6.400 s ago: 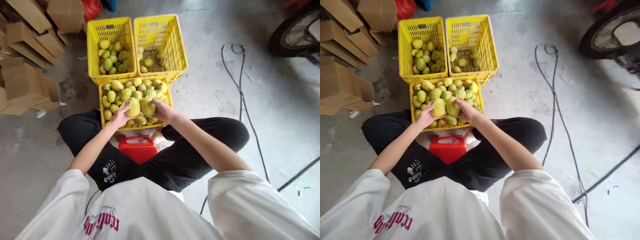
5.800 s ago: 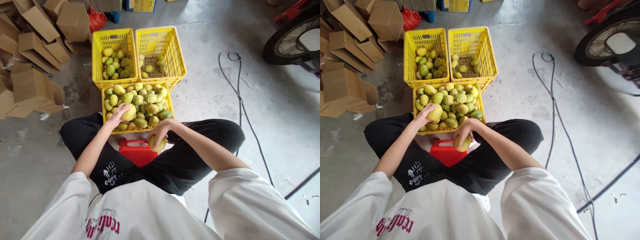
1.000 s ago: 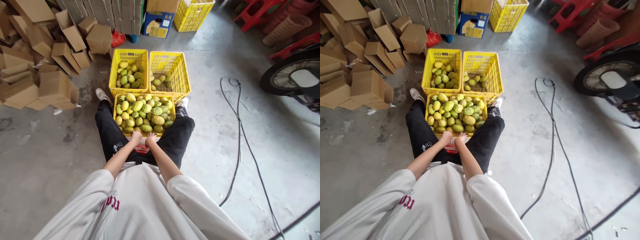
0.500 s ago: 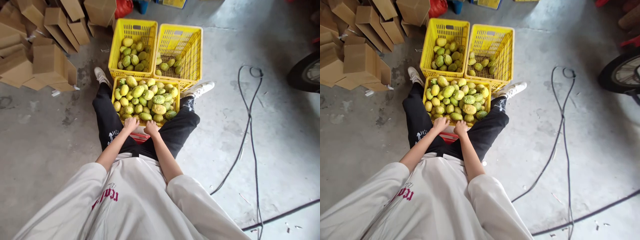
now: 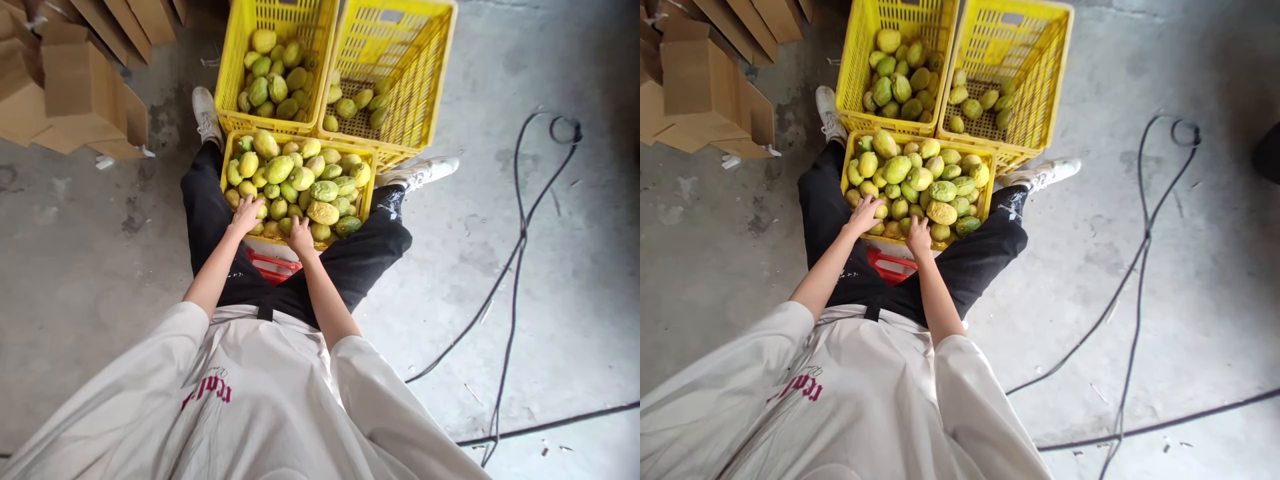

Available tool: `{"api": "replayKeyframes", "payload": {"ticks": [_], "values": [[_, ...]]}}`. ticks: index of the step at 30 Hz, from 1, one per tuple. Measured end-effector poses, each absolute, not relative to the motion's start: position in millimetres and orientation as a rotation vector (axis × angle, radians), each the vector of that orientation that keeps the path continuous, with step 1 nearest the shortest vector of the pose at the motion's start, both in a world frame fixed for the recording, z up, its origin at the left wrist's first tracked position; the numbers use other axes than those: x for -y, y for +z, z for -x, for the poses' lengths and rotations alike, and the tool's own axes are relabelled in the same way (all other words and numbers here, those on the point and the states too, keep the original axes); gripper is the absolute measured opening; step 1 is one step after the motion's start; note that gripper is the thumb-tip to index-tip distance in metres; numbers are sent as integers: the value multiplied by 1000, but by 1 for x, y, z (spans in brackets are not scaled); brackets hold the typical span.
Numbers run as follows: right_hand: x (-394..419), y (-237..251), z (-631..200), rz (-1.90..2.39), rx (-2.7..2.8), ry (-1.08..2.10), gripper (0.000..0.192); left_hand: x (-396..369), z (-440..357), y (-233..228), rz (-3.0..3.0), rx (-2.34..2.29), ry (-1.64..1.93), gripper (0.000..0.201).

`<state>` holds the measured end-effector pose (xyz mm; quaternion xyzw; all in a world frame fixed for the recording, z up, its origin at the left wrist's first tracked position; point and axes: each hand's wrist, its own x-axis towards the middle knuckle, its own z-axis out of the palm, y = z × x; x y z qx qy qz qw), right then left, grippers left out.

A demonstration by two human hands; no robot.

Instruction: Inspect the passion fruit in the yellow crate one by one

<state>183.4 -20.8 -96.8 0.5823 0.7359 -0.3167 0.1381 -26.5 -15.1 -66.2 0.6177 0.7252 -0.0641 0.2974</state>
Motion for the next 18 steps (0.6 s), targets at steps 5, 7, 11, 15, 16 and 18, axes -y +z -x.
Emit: {"api": "replayKeyframes", "payload": {"ticks": [5,7,11,15,16,18], "values": [[19,-108,-197,-1840,-2021,-1276,78,24,17,-77,-1382,-2069,229,53],[19,-111,-205,-1946,-2000,-1567,77,30,8,-77,-1186,-2035,430,35],[22,-113,-216,-2126,-1536,-2420,76,42,-4,-66,-683,-1716,702,26],[25,-97,-219,-1751,-1144,-3109,72,55,-4,-52,-366,-1424,817,53],[25,-90,-220,-1671,-1091,-3175,70,58,-2,-50,-336,-1387,843,57],[26,-77,-223,-1603,-990,-3201,63,65,2,-45,-288,-1338,899,61]]}}
